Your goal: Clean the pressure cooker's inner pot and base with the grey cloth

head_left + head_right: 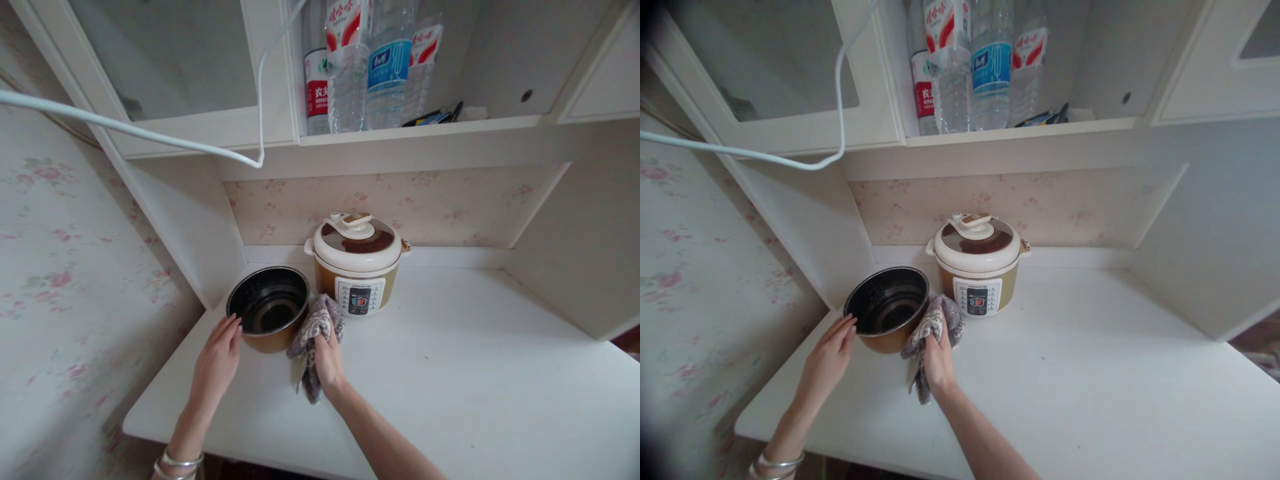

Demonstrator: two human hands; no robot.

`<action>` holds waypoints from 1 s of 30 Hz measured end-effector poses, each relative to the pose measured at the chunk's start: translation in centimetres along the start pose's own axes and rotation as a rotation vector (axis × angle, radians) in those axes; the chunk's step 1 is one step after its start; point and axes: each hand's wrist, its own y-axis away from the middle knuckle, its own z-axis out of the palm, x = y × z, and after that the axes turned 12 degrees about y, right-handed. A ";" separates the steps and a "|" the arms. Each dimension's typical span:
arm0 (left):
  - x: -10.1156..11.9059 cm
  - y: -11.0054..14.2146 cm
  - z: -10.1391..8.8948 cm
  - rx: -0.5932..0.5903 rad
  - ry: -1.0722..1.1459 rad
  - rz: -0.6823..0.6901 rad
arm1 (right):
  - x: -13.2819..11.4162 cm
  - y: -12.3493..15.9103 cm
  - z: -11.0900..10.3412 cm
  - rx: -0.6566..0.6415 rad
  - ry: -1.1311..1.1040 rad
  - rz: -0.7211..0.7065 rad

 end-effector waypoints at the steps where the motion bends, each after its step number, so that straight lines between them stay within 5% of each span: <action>1: -0.3 0.1 0.2 -0.012 0.008 -0.007 | 0.1 0.0 0.2 -0.014 -0.001 -0.012; 9: 4.3 0.9 0.9 0.005 -0.135 -0.044 | 2.4 2.9 2.9 -0.121 -0.038 -0.047; 15: 7.5 2.1 0.9 0.027 -0.217 -0.024 | 2.7 5.2 2.8 -0.231 -0.068 -0.052; 18: 6.7 1.7 0.4 0.049 -0.106 0.047 | 2.0 5.2 1.6 -0.213 -0.076 -0.009; 25: 0.4 -0.5 0.4 0.010 0.019 0.069 | 0.6 1.3 -0.8 -0.002 0.000 -0.015; 30: 1.1 0.0 1.0 0.004 0.048 0.050 | 0.5 0.4 0.5 -0.030 -0.015 -0.041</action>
